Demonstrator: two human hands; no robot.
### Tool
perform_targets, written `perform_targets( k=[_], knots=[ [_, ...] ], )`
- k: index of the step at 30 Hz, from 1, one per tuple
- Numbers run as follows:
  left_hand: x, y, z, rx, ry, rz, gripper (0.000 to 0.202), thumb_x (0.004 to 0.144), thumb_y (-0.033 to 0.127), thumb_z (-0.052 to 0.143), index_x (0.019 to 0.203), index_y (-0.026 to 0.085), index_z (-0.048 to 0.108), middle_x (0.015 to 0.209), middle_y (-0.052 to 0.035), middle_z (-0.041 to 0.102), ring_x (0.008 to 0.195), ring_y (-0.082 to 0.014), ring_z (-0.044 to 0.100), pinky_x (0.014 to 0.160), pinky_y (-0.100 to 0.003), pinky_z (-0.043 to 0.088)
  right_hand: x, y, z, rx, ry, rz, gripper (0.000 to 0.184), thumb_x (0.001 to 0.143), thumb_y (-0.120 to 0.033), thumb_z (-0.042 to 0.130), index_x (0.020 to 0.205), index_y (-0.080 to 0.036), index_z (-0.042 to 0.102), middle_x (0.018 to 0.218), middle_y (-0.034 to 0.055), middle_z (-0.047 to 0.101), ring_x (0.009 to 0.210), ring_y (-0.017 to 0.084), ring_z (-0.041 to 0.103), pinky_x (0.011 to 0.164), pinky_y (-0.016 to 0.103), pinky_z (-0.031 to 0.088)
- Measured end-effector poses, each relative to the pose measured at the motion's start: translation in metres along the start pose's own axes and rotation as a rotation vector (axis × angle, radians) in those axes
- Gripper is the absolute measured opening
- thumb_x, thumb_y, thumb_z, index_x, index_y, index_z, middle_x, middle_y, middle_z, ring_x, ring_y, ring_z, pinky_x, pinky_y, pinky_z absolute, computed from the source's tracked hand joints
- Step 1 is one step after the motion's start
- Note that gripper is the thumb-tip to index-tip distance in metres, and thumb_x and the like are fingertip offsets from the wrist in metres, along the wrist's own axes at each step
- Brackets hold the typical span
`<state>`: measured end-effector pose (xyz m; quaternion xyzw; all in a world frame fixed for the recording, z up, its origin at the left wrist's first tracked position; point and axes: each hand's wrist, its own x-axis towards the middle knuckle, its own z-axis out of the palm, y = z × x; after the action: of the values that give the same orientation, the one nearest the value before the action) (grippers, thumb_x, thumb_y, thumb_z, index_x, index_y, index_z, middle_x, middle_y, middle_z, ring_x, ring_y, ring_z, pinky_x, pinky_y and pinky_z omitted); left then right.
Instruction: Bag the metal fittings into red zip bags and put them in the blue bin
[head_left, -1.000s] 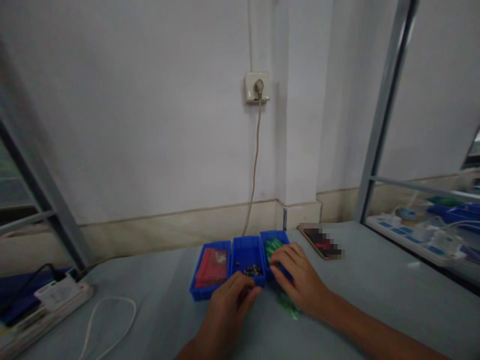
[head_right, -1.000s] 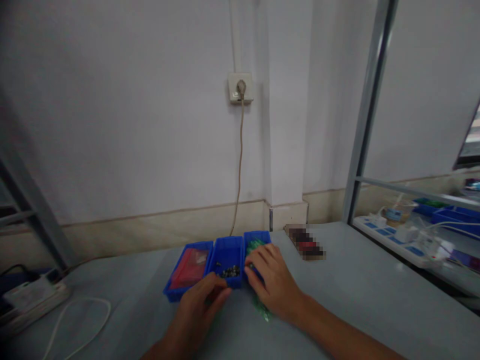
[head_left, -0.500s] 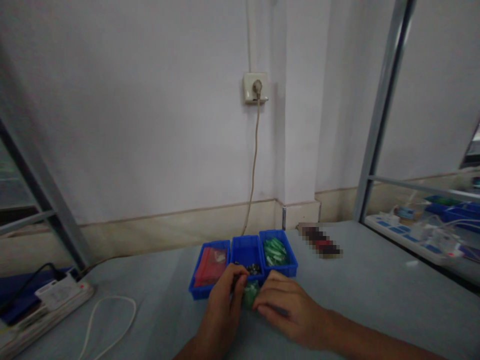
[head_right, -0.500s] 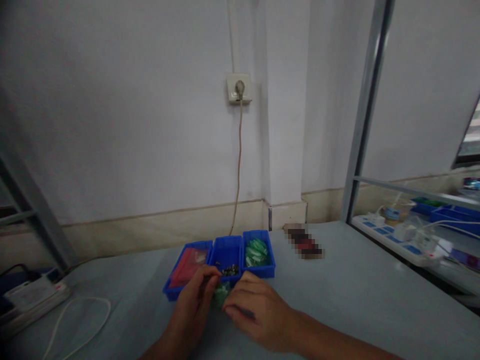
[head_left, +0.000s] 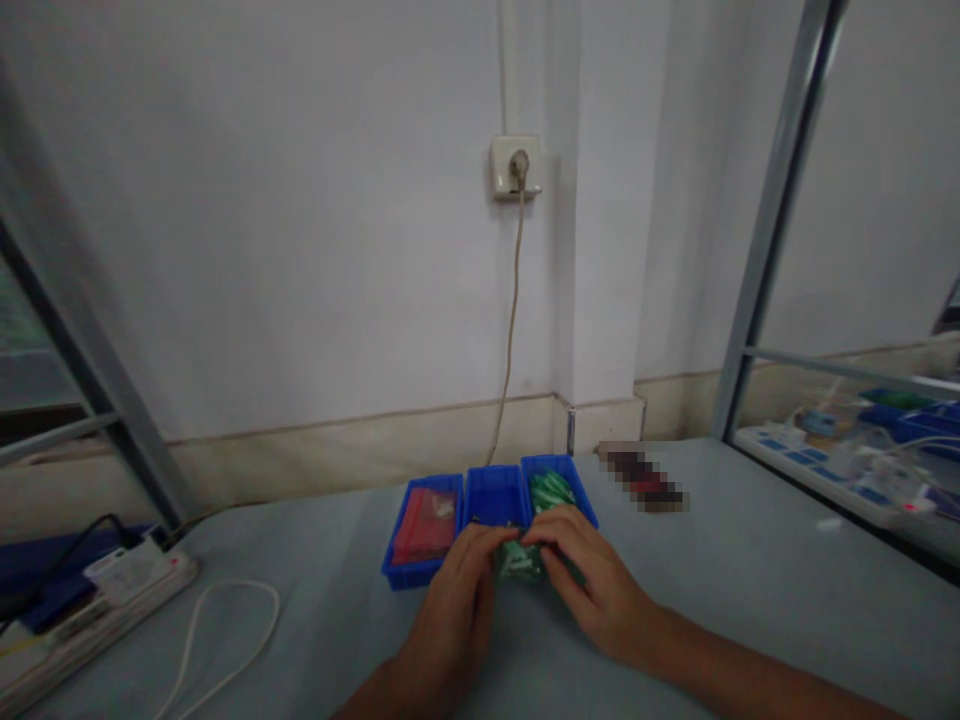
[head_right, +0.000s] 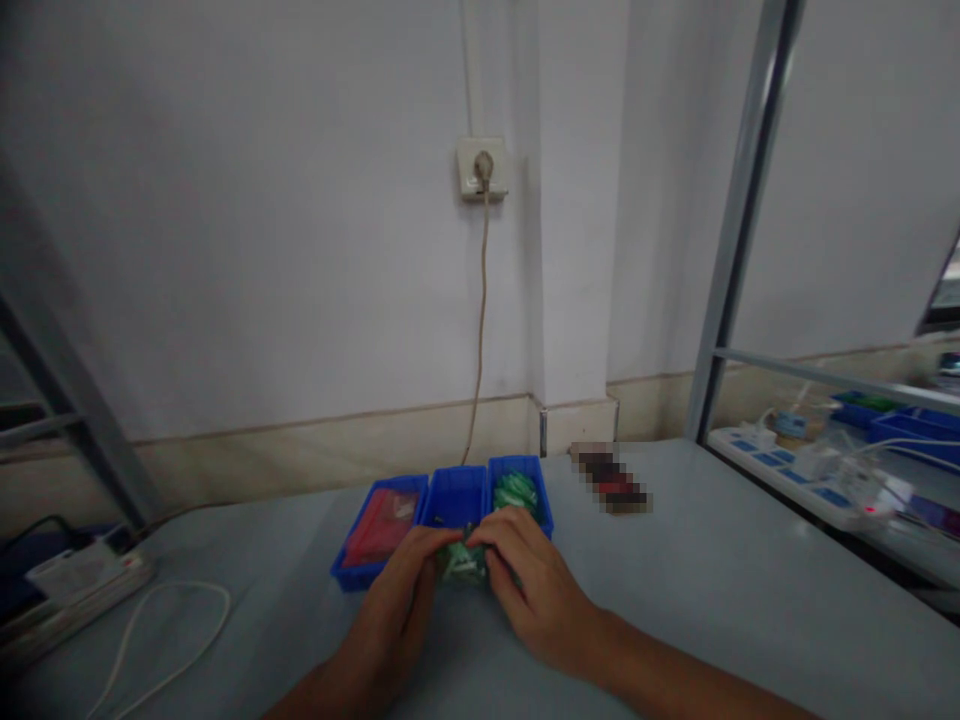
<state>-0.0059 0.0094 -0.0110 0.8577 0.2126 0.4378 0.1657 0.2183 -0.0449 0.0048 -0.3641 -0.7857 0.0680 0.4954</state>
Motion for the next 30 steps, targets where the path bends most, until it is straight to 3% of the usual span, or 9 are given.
perform_targets(
  k=[5,11,15,18,23,30],
  knots=[
    [0.004,-0.001,-0.001,0.037,0.014,0.013,0.042,0.107,0.013,0.051,0.146,0.027,0.060,0.132,-0.0108,0.070,0.121,-0.0239,0.069,0.105,-0.039,0.059,0.001,0.007,0.000,-0.024,-0.031,0.021,0.035,0.104,-0.008,0.054,0.132,-0.029,0.062,0.126,0.0102,0.065,0.120,0.027,0.063,0.104,0.045,0.056],
    [0.011,0.000,-0.004,0.061,0.095,-0.077,0.012,0.108,0.025,0.060,0.110,0.023,0.072,0.102,-0.0064,0.071,0.093,-0.0218,0.069,0.086,-0.033,0.060,0.001,0.005,-0.002,-0.003,-0.118,0.040,0.025,0.106,-0.019,0.063,0.129,-0.026,0.064,0.131,0.0105,0.063,0.124,0.027,0.061,0.108,0.044,0.053],
    [0.011,0.002,-0.004,0.073,0.123,-0.135,0.019,0.108,0.029,0.059,0.091,0.022,0.063,0.087,-0.0025,0.064,0.079,-0.0188,0.062,0.074,-0.028,0.053,-0.004,0.004,0.000,0.027,-0.071,0.076,0.027,0.108,-0.027,0.062,0.134,-0.025,0.060,0.119,0.0097,0.067,0.109,0.026,0.065,0.097,0.039,0.057],
    [0.009,0.003,-0.004,0.056,0.087,-0.147,0.024,0.111,0.031,0.054,0.090,0.022,0.061,0.087,-0.0023,0.064,0.078,-0.0185,0.060,0.072,-0.027,0.050,-0.006,0.003,0.001,0.034,-0.032,0.099,0.029,0.108,-0.026,0.060,0.137,-0.025,0.056,0.113,0.0082,0.069,0.097,0.024,0.067,0.089,0.036,0.058],
    [0.009,0.004,-0.004,0.054,0.054,-0.139,0.029,0.113,0.037,0.051,0.091,0.022,0.063,0.088,-0.0038,0.066,0.080,-0.0199,0.061,0.074,-0.029,0.050,0.000,-0.003,-0.002,0.004,-0.098,-0.010,0.026,0.110,-0.015,0.051,0.130,-0.028,0.061,0.115,0.0071,0.071,0.108,0.026,0.065,0.100,0.041,0.052],
    [0.010,0.009,-0.010,0.016,0.011,-0.020,0.027,0.116,0.027,0.041,0.111,0.022,0.067,0.105,-0.0085,0.069,0.100,-0.0227,0.065,0.093,-0.035,0.055,0.002,0.000,-0.004,-0.021,-0.031,-0.010,0.030,0.107,-0.011,0.051,0.128,-0.029,0.062,0.114,0.0056,0.072,0.110,0.027,0.063,0.099,0.041,0.051]
  ],
)
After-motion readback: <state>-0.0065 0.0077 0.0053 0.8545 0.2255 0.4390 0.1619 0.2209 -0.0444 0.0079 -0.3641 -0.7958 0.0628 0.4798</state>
